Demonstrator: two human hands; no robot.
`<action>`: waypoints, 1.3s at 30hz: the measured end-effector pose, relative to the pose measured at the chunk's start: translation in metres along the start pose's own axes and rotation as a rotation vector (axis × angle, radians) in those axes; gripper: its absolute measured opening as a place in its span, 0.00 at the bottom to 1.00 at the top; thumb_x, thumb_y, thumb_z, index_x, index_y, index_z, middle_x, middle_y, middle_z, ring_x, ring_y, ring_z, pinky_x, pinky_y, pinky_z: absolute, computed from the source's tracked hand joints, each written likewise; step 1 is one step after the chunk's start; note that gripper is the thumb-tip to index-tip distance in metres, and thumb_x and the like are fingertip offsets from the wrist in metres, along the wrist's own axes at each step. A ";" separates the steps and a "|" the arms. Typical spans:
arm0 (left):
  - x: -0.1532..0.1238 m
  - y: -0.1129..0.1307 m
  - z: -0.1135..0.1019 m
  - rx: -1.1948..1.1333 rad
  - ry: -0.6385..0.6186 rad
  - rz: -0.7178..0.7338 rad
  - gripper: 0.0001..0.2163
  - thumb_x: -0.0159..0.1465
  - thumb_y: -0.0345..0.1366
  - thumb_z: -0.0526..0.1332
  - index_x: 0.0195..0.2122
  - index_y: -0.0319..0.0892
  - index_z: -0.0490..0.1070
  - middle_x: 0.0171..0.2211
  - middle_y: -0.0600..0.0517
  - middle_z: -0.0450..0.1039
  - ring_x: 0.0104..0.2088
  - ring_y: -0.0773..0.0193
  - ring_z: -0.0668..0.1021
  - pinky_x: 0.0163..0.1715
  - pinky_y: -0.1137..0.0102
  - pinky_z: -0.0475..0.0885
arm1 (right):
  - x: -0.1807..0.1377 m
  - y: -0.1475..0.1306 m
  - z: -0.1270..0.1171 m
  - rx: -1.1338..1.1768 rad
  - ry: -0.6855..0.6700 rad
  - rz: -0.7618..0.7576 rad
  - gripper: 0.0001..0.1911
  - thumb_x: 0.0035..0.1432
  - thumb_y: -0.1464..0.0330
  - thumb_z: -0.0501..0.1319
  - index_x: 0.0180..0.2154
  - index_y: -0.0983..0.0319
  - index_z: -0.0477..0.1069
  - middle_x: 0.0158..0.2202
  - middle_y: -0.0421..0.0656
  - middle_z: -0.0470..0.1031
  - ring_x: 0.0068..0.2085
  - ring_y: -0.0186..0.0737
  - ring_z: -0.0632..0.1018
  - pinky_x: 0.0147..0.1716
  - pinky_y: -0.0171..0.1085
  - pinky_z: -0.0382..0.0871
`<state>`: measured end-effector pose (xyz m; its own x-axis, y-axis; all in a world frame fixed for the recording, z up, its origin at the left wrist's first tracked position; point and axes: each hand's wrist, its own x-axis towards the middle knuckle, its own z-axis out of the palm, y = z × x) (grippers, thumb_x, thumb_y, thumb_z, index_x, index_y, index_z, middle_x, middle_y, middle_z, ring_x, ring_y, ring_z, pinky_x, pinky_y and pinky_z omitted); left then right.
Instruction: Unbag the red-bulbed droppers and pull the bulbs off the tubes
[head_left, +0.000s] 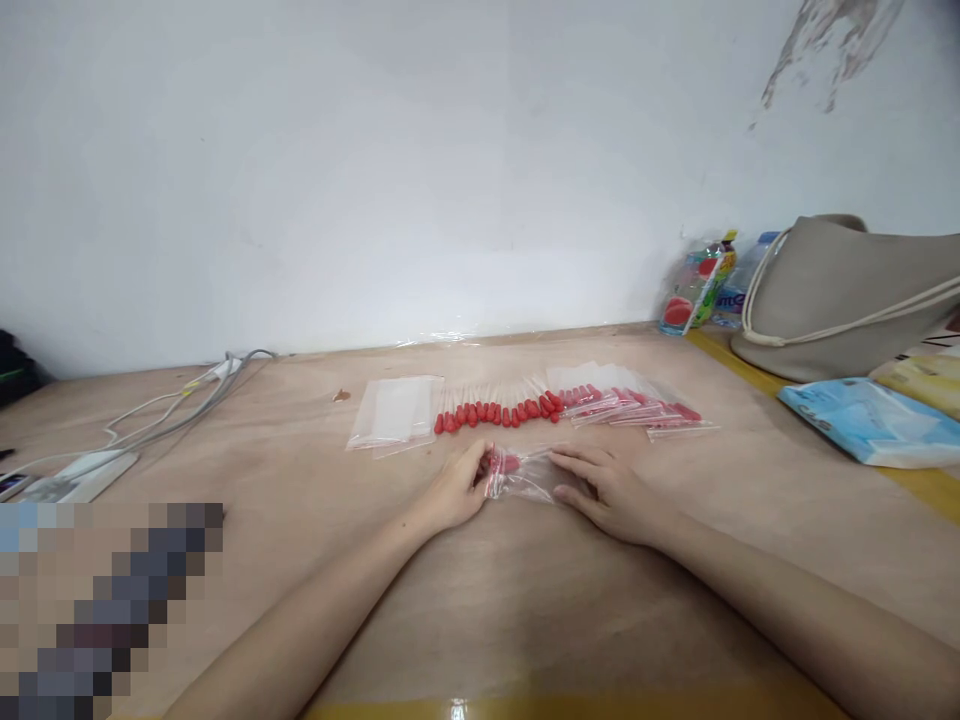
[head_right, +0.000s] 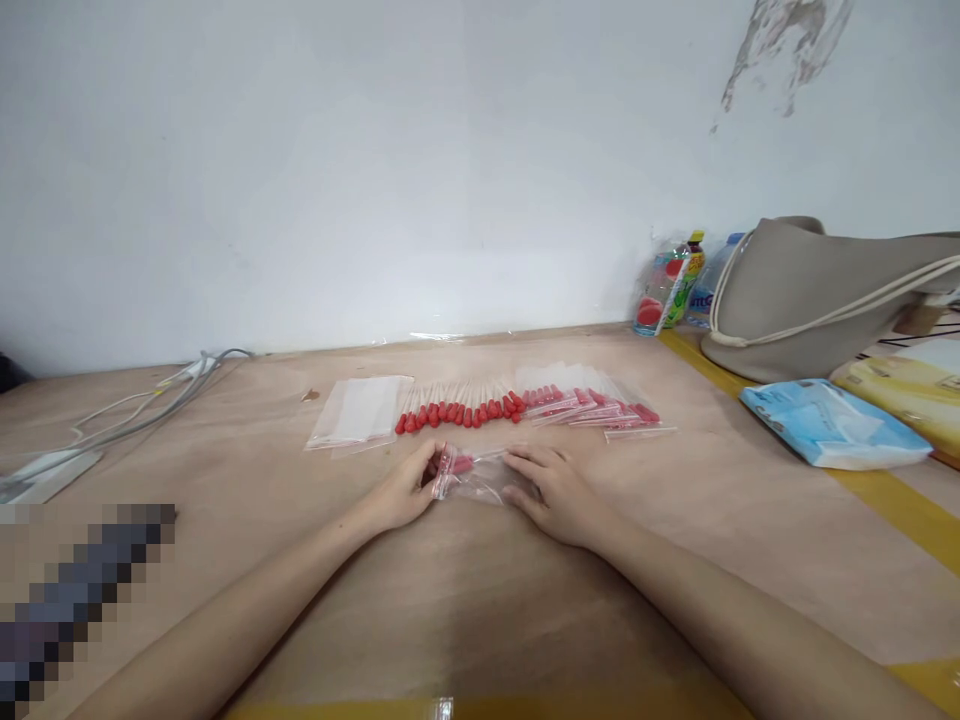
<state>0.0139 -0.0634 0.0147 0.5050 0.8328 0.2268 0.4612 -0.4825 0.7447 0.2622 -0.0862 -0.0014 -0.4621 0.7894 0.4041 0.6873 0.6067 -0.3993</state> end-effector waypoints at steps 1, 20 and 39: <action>-0.001 -0.001 -0.001 -0.015 0.008 0.003 0.08 0.59 0.34 0.56 0.40 0.41 0.63 0.33 0.50 0.69 0.31 0.66 0.70 0.32 0.70 0.67 | -0.001 0.000 0.001 -0.022 -0.012 0.002 0.21 0.58 0.61 0.54 0.52 0.57 0.64 0.53 0.48 0.66 0.53 0.47 0.67 0.50 0.50 0.62; 0.019 0.033 -0.118 0.438 0.518 0.300 0.07 0.61 0.33 0.54 0.39 0.45 0.68 0.43 0.55 0.69 0.45 0.64 0.72 0.50 0.62 0.67 | 0.001 0.006 -0.003 -0.032 -0.098 -0.005 0.22 0.57 0.59 0.54 0.52 0.59 0.65 0.53 0.48 0.65 0.54 0.47 0.66 0.51 0.50 0.60; 0.063 0.007 -0.032 0.568 -0.020 0.360 0.14 0.66 0.32 0.45 0.47 0.42 0.66 0.49 0.49 0.68 0.50 0.65 0.71 0.50 0.67 0.66 | 0.003 0.006 -0.003 -0.062 -0.105 -0.024 0.21 0.58 0.59 0.53 0.52 0.58 0.64 0.53 0.47 0.66 0.53 0.46 0.66 0.51 0.48 0.59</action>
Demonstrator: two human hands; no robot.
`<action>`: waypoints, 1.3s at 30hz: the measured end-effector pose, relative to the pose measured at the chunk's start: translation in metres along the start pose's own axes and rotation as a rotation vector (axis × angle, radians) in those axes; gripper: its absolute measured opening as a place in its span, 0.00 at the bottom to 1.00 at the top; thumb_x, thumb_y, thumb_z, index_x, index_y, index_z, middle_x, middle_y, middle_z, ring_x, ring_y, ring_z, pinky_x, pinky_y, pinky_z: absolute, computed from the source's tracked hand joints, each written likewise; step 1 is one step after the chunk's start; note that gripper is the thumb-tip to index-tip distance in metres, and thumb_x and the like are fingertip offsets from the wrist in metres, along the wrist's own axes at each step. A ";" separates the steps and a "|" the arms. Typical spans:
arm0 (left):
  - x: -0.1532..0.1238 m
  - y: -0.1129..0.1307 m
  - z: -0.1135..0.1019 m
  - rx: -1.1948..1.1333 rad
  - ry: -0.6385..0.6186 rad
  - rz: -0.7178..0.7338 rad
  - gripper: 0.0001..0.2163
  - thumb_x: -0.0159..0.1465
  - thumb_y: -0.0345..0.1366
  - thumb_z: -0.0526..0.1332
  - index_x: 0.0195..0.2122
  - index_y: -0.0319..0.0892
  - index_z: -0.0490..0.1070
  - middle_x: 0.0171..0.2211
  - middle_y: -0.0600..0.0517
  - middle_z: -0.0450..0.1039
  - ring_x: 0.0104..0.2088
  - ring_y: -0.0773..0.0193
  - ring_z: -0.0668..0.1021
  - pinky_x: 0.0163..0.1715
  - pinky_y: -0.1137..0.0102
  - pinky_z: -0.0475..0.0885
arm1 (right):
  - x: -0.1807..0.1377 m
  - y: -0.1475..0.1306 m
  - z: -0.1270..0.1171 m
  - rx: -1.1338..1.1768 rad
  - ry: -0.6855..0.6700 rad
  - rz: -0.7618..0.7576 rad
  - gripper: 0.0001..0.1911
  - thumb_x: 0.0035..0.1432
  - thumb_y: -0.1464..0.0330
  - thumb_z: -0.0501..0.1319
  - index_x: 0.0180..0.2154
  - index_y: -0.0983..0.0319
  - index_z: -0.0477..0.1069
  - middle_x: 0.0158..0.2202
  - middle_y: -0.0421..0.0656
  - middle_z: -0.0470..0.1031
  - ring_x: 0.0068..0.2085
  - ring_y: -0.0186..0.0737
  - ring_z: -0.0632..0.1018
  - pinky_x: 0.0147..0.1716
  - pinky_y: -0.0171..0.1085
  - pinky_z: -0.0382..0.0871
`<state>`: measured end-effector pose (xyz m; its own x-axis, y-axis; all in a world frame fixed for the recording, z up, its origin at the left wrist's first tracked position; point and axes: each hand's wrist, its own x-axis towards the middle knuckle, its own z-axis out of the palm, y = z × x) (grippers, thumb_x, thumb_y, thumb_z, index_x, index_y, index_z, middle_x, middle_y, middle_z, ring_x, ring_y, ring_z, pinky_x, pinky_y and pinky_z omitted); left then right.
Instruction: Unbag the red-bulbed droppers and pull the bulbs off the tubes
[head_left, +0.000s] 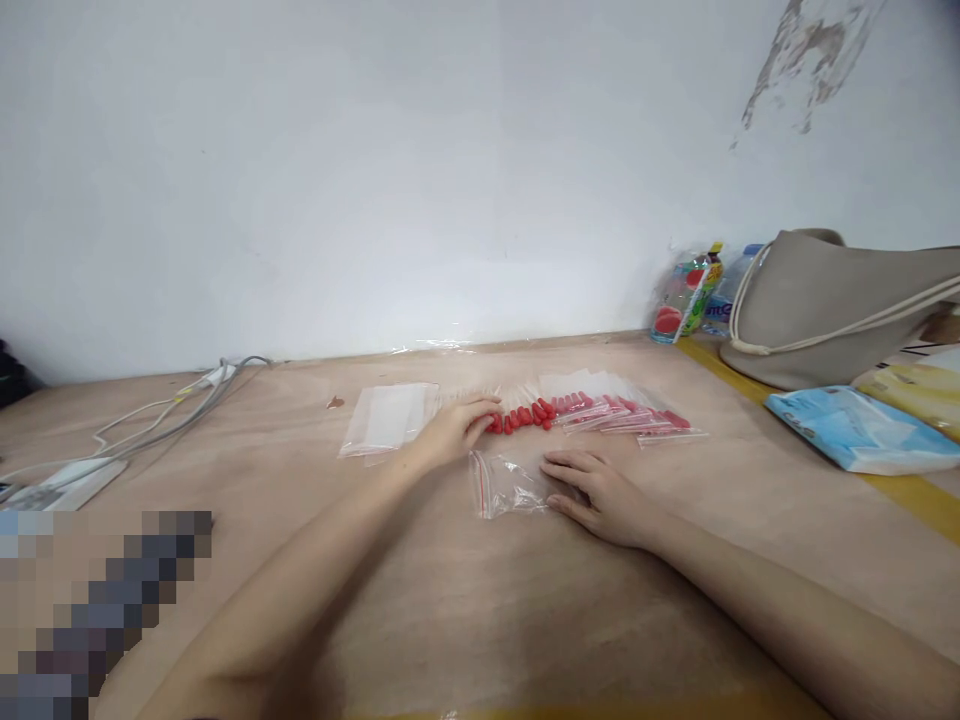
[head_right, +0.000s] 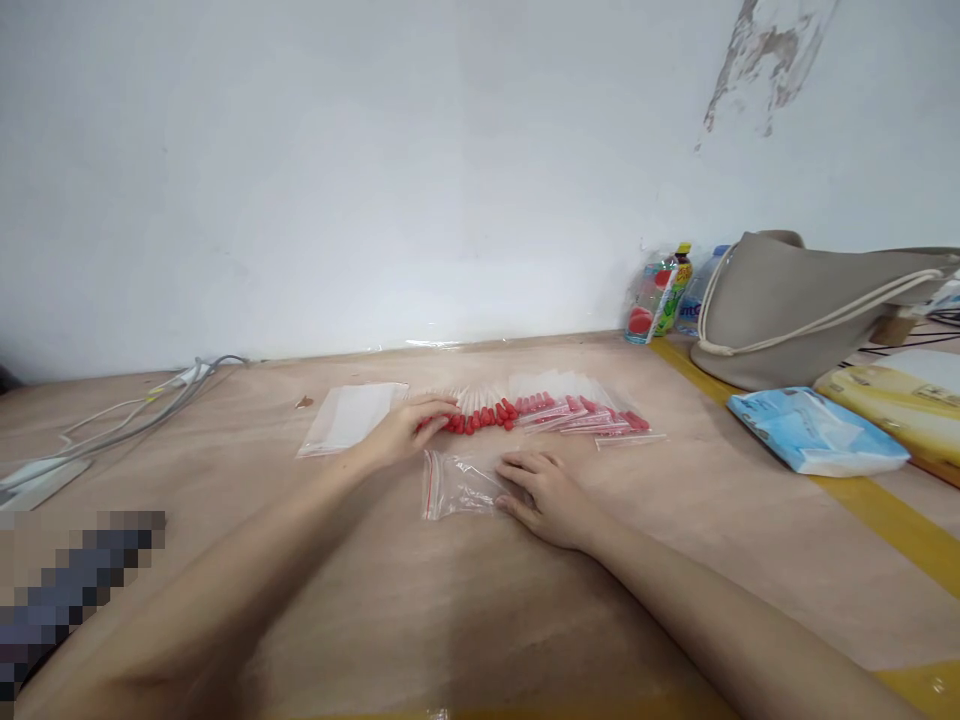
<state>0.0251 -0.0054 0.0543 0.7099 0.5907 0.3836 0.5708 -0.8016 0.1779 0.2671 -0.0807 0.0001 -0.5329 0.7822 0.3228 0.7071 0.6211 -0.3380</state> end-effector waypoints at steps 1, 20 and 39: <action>-0.010 0.010 0.000 -0.049 0.006 -0.040 0.15 0.66 0.35 0.46 0.50 0.42 0.64 0.51 0.48 0.67 0.52 0.64 0.69 0.51 0.66 0.65 | 0.000 0.000 0.000 0.003 -0.005 -0.005 0.22 0.58 0.59 0.53 0.52 0.58 0.64 0.53 0.47 0.66 0.53 0.46 0.66 0.51 0.48 0.59; -0.074 0.046 0.005 -0.318 -0.183 -0.312 0.21 0.60 0.45 0.55 0.54 0.48 0.61 0.58 0.47 0.57 0.58 0.55 0.60 0.57 0.56 0.53 | 0.004 0.000 -0.005 0.068 -0.131 -0.111 0.26 0.58 0.56 0.53 0.56 0.55 0.58 0.57 0.44 0.60 0.57 0.45 0.63 0.57 0.51 0.50; -0.103 -0.062 -0.086 -0.027 0.258 -0.805 0.30 0.56 0.42 0.57 0.58 0.44 0.49 0.24 0.57 0.61 0.24 0.67 0.68 0.27 0.71 0.66 | 0.036 0.052 -0.041 -0.292 0.331 0.212 0.13 0.53 0.64 0.55 0.40 0.58 0.73 0.41 0.47 0.72 0.44 0.48 0.70 0.44 0.46 0.60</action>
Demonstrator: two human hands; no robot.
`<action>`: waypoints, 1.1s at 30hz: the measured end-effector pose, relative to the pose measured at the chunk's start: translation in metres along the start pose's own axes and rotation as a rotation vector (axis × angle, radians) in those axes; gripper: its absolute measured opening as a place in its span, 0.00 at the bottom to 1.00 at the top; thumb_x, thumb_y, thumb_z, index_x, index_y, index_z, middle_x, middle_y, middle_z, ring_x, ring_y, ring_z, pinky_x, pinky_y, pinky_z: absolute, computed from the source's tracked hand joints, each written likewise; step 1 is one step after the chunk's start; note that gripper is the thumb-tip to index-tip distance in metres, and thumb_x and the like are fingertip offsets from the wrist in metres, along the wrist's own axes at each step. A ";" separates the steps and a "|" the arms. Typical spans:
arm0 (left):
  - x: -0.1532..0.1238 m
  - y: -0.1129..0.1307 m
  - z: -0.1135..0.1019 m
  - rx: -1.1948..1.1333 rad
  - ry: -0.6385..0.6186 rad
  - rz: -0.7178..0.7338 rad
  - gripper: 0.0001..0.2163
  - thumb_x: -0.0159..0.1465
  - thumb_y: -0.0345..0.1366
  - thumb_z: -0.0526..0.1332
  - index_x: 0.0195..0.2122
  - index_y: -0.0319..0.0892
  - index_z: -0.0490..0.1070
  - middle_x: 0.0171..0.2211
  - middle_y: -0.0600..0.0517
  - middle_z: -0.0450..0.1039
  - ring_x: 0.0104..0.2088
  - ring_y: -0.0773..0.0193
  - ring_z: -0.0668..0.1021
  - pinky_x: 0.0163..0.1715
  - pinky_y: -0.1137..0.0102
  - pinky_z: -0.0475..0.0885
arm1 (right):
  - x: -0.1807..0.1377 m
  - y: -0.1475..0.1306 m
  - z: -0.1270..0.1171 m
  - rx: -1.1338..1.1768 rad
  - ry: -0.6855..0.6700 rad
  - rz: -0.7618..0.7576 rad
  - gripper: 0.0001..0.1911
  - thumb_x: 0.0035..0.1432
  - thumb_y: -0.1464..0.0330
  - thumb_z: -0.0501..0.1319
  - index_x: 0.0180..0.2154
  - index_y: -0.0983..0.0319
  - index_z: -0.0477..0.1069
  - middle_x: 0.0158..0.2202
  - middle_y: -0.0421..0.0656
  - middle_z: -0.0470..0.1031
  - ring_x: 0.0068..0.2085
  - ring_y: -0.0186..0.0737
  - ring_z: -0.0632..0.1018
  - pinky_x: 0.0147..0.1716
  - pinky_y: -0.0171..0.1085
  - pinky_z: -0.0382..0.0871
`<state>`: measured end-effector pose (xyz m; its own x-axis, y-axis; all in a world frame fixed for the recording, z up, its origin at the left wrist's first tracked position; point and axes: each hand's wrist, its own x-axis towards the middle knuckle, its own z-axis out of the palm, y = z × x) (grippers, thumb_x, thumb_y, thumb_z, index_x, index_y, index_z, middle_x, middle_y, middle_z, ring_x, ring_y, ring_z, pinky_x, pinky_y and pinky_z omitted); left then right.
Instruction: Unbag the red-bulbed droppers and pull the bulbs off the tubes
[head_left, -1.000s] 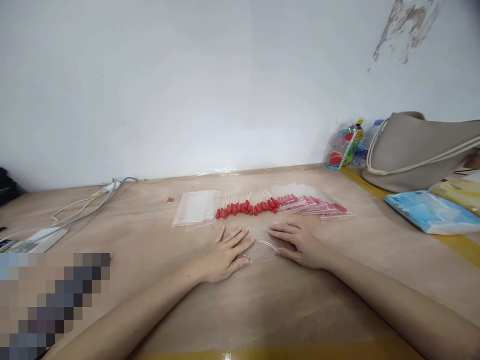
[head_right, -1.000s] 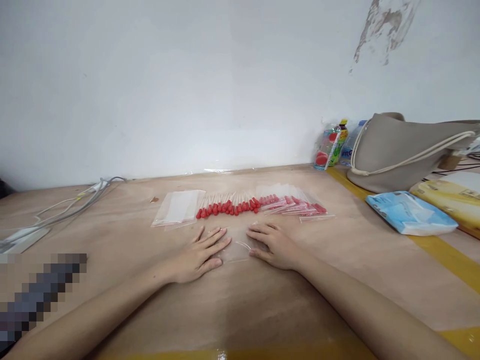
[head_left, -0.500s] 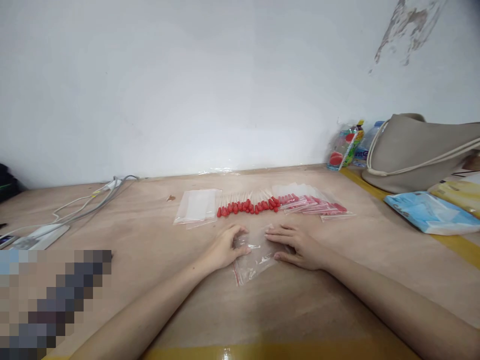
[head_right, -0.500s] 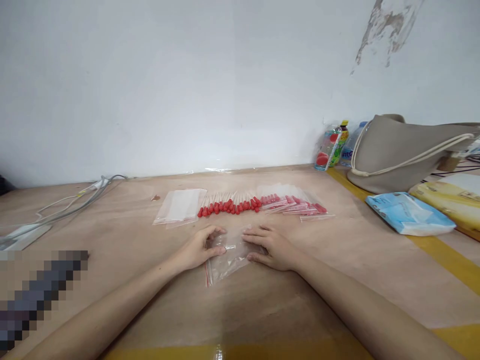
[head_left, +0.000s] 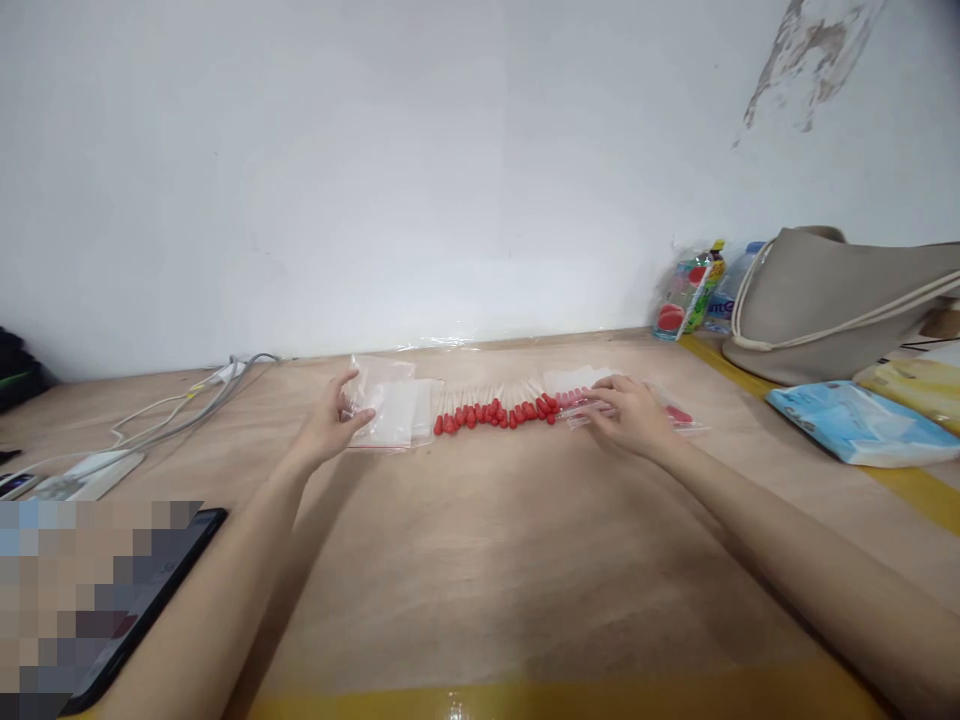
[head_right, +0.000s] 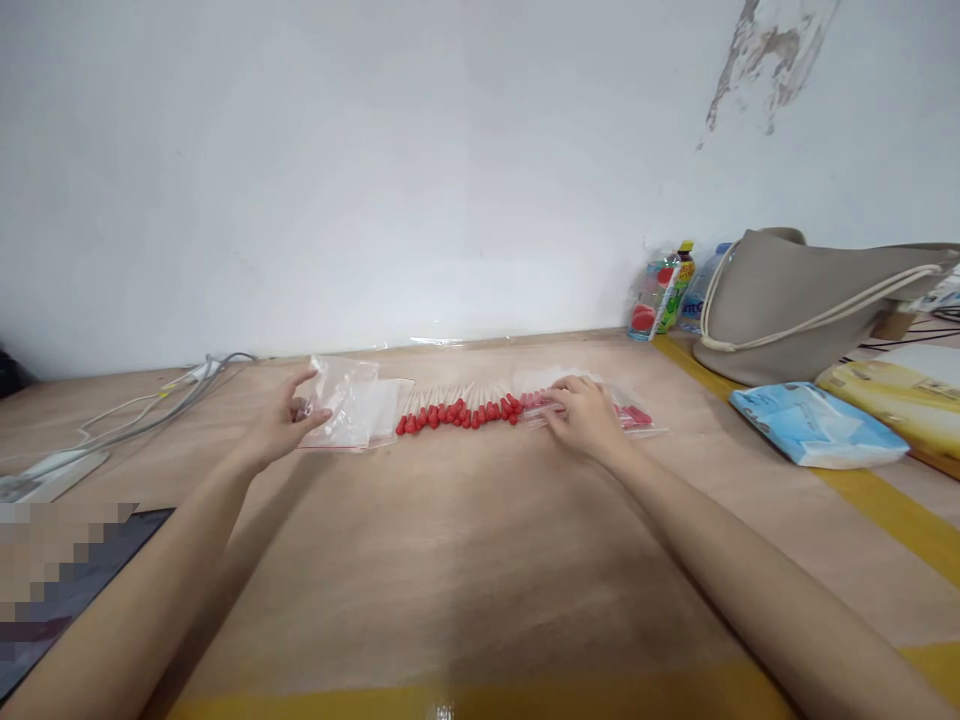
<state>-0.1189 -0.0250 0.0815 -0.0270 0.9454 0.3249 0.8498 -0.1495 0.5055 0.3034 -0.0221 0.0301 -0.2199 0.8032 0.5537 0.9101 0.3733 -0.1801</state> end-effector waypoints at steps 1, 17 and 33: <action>0.001 -0.006 0.006 0.099 0.031 -0.027 0.29 0.55 0.42 0.57 0.58 0.43 0.51 0.28 0.54 0.65 0.28 0.64 0.70 0.31 0.68 0.67 | 0.005 0.005 0.000 -0.028 -0.047 0.019 0.15 0.53 0.64 0.56 0.41 0.58 0.73 0.44 0.47 0.71 0.46 0.49 0.69 0.45 0.46 0.59; -0.005 -0.018 0.064 0.492 -0.284 -0.006 0.27 0.61 0.57 0.39 0.58 0.55 0.54 0.61 0.47 0.49 0.60 0.48 0.54 0.54 0.51 0.50 | 0.016 0.027 0.018 0.029 -0.160 0.169 0.16 0.50 0.70 0.56 0.41 0.64 0.73 0.43 0.48 0.72 0.43 0.42 0.73 0.44 0.37 0.65; -0.046 0.031 0.091 0.319 0.159 0.552 0.16 0.61 0.43 0.53 0.48 0.46 0.67 0.52 0.46 0.62 0.56 0.52 0.61 0.54 0.54 0.56 | 0.015 0.019 0.025 -0.027 0.034 0.524 0.12 0.51 0.62 0.53 0.25 0.62 0.69 0.34 0.46 0.71 0.41 0.47 0.71 0.53 0.60 0.42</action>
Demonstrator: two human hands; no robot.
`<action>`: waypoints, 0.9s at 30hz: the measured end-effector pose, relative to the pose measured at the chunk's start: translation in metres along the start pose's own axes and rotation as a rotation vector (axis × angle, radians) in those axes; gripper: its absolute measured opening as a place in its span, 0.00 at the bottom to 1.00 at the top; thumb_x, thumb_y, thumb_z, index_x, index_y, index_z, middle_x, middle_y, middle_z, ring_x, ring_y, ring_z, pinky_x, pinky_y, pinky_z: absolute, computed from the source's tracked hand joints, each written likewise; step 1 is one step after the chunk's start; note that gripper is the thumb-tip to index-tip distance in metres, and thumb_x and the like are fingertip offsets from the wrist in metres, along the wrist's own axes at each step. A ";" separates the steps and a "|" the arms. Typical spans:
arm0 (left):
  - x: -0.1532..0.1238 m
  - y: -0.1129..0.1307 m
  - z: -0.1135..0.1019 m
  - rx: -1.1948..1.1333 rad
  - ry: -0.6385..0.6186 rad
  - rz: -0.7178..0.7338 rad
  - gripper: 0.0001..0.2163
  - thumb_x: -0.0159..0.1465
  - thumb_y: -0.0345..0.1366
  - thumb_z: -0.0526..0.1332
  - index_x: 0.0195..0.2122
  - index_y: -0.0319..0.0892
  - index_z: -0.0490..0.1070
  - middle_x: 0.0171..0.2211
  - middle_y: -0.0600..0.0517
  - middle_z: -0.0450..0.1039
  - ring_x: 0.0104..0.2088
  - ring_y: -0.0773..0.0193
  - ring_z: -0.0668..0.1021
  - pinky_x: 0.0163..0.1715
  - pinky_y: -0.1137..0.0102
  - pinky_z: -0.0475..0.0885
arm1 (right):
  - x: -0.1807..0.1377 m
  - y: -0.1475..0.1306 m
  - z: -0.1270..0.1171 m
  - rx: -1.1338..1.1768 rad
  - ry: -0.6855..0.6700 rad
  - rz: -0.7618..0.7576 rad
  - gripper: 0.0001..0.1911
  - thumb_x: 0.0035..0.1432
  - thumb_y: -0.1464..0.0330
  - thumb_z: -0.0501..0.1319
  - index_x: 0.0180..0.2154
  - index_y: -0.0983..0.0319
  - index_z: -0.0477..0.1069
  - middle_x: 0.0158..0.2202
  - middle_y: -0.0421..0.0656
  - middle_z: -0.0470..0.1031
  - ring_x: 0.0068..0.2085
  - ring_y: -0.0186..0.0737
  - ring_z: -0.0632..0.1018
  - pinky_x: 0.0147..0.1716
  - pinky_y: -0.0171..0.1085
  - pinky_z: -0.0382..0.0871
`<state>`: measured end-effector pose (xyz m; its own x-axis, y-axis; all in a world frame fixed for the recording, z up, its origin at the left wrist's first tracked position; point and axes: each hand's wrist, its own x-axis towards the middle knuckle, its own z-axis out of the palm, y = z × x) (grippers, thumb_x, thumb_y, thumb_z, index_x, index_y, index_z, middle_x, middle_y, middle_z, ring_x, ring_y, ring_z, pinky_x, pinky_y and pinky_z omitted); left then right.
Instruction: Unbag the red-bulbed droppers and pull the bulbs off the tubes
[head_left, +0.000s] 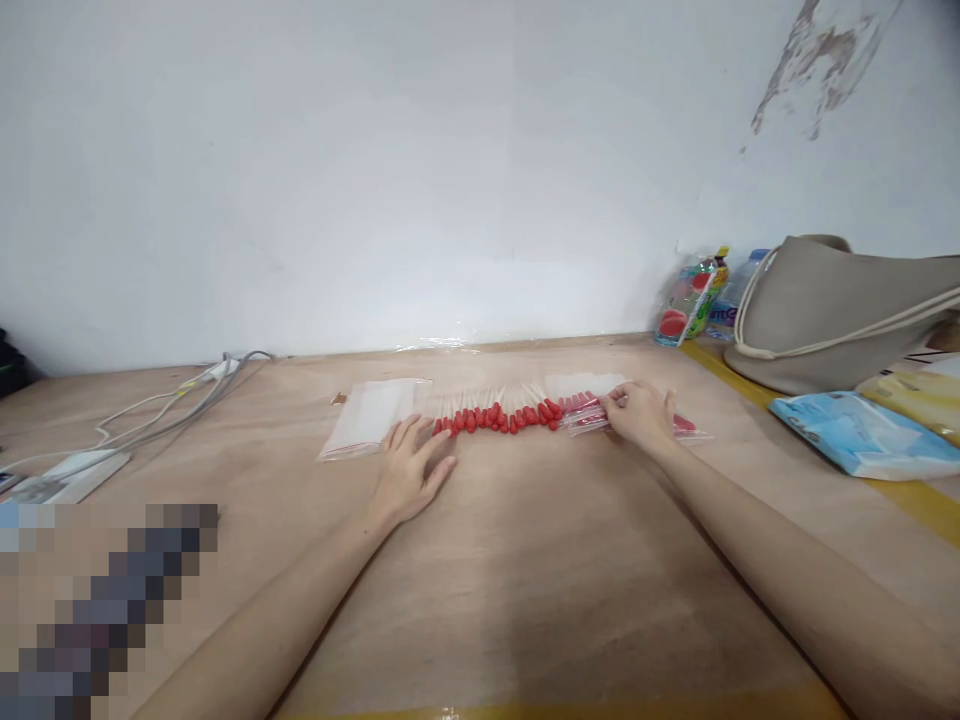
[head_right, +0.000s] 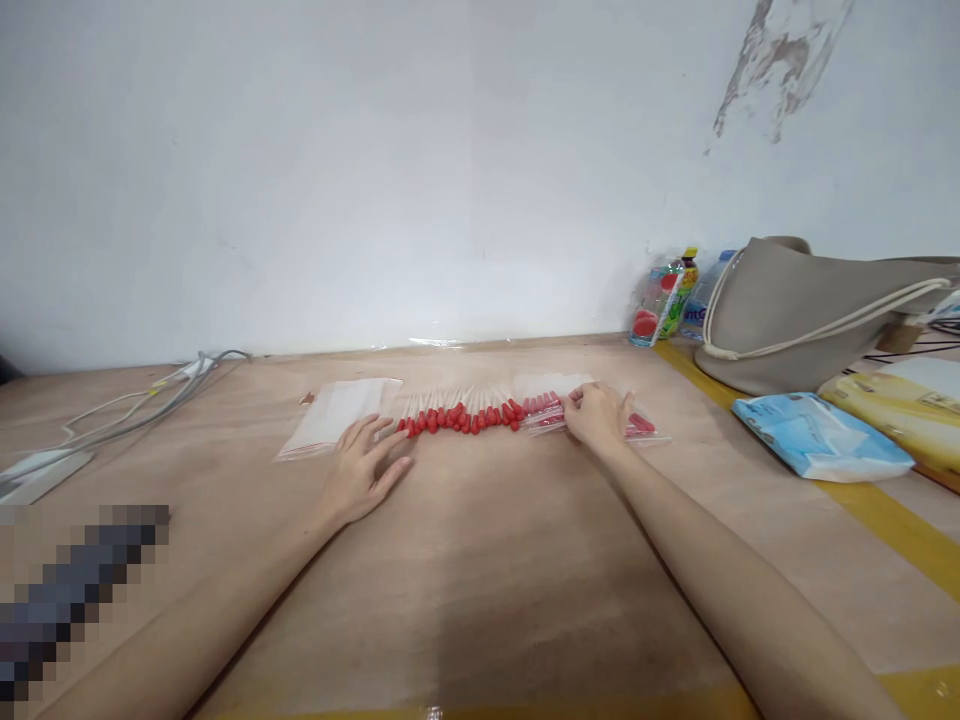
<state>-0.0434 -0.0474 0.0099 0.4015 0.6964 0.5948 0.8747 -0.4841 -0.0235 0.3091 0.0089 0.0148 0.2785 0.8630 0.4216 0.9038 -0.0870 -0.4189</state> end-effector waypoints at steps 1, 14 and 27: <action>0.000 0.003 0.001 -0.037 -0.003 0.026 0.16 0.61 0.42 0.53 0.48 0.46 0.67 0.51 0.46 0.62 0.56 0.53 0.61 0.53 0.55 0.57 | 0.000 0.000 -0.001 0.013 0.009 0.023 0.11 0.52 0.62 0.53 0.26 0.62 0.68 0.33 0.46 0.71 0.40 0.47 0.71 0.53 0.59 0.44; 0.005 0.014 -0.018 -0.211 0.199 0.007 0.16 0.62 0.36 0.53 0.51 0.44 0.62 0.49 0.45 0.64 0.54 0.55 0.63 0.54 0.56 0.59 | -0.014 -0.048 -0.041 0.991 0.080 -0.085 0.16 0.53 0.52 0.52 0.32 0.57 0.53 0.26 0.37 0.60 0.24 0.33 0.65 0.23 0.34 0.62; -0.010 0.061 -0.029 -0.546 -0.358 0.398 0.21 0.60 0.42 0.55 0.55 0.44 0.59 0.57 0.45 0.57 0.57 0.57 0.62 0.55 0.63 0.61 | -0.092 -0.087 0.000 1.075 -0.819 -0.221 0.18 0.48 0.54 0.60 0.32 0.60 0.59 0.27 0.36 0.66 0.30 0.33 0.71 0.31 0.35 0.67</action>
<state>-0.0022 -0.0998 0.0260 0.8030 0.4993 0.3254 0.4250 -0.8625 0.2745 0.2048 -0.0628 0.0122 -0.4469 0.8857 0.1255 0.1037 0.1906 -0.9762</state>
